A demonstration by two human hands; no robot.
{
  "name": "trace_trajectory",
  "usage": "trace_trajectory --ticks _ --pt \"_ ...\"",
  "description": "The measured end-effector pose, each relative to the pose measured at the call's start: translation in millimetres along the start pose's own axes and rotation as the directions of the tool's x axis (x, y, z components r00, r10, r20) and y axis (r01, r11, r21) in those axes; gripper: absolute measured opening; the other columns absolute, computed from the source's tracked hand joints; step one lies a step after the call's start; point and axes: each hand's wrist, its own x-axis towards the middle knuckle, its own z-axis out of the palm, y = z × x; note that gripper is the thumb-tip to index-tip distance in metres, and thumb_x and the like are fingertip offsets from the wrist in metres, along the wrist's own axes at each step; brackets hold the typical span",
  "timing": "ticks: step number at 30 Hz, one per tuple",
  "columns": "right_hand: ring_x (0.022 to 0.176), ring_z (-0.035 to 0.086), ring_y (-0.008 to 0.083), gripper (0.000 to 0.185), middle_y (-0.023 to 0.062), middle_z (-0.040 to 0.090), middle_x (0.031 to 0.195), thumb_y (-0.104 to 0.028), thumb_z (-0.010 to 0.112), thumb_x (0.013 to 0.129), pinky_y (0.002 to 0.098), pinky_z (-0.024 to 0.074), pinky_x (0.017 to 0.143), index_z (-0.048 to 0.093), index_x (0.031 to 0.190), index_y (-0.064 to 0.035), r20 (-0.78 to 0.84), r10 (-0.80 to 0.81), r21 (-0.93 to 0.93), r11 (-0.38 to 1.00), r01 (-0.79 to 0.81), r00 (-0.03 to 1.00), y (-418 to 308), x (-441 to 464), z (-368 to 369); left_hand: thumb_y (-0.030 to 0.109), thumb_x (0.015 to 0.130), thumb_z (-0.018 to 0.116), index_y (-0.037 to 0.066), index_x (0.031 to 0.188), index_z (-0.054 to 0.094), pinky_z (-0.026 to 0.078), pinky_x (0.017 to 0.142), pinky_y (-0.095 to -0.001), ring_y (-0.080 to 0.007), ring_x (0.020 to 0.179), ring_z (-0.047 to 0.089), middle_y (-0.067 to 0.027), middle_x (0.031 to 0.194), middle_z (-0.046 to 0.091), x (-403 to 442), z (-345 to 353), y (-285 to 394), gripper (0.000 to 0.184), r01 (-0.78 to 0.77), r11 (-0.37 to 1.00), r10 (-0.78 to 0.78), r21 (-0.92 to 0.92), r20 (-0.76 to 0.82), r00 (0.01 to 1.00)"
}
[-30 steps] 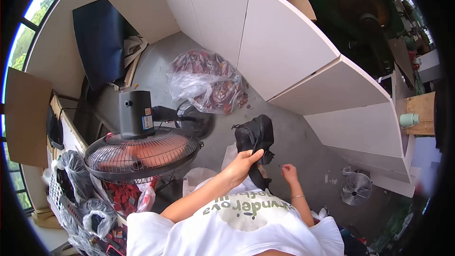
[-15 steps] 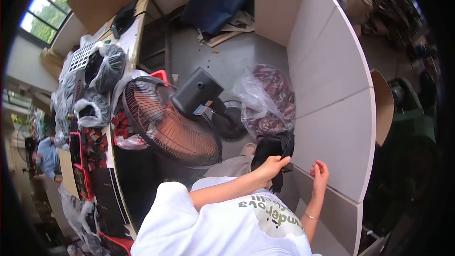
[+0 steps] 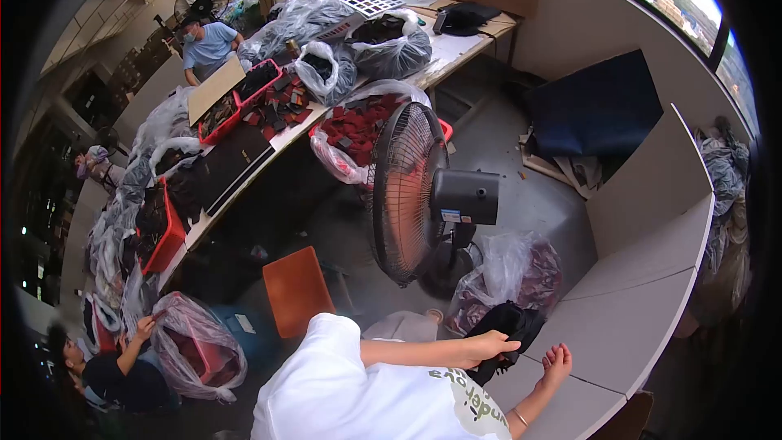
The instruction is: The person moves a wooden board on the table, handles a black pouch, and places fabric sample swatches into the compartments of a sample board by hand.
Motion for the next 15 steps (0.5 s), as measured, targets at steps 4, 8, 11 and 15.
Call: trace_trajectory --ticks 4,8,11,15 --pt "0.078 0.059 0.0082 0.023 0.0013 0.064 0.097 -0.022 0.058 0.096 0.0230 0.0482 0.066 0.060 0.116 -0.0102 0.084 -0.015 -0.001 1.000 0.015 0.996 -38 35 17 0.033 0.098 0.057 0.008 0.082 0.055 0.039 0.072 -0.0299 -0.0103 0.074 0.044 0.0015 0.076 0.051 12 11 21 0.030 -0.059 0.996 0.058 -0.069 -0.010 0.998" --pt "0.078 0.061 0.0088 0.025 0.0030 0.065 0.097 -0.023 0.060 0.095 0.0232 0.0495 0.066 0.061 0.115 -0.0081 0.123 -0.056 -0.021 0.998 0.059 0.991 -53 49 45 0.034 0.100 0.054 0.008 0.086 0.059 0.037 0.070 -0.0268 -0.0079 0.076 0.044 0.0042 0.080 0.052 12 5 54 0.030 0.043 0.998 -0.045 -0.052 -0.036 0.998" --pt "0.077 0.063 0.0104 0.024 0.0055 0.066 0.097 -0.019 0.059 0.095 0.0244 0.0520 0.067 0.062 0.114 -0.0043 0.117 -0.099 0.005 0.995 0.099 0.988 -83 45 67 0.034 0.100 0.054 0.006 0.091 0.062 0.039 0.071 -0.0259 -0.0074 0.077 0.046 0.0035 0.084 0.056 16 0 74 0.030 -0.019 1.000 0.018 -0.019 -0.058 0.998" --pt "0.078 0.062 0.0108 0.024 0.0066 0.066 0.096 -0.016 0.058 0.096 0.0248 0.0523 0.070 0.062 0.113 -0.0006 0.036 -0.192 -0.053 0.980 0.194 0.981 -137 38 87 0.033 0.100 0.054 0.005 0.095 0.064 0.039 0.074 -0.0248 -0.0072 0.079 0.046 0.0034 0.085 0.057 29 -7 93 0.029 0.004 1.000 -0.005 -0.027 -0.044 0.999"
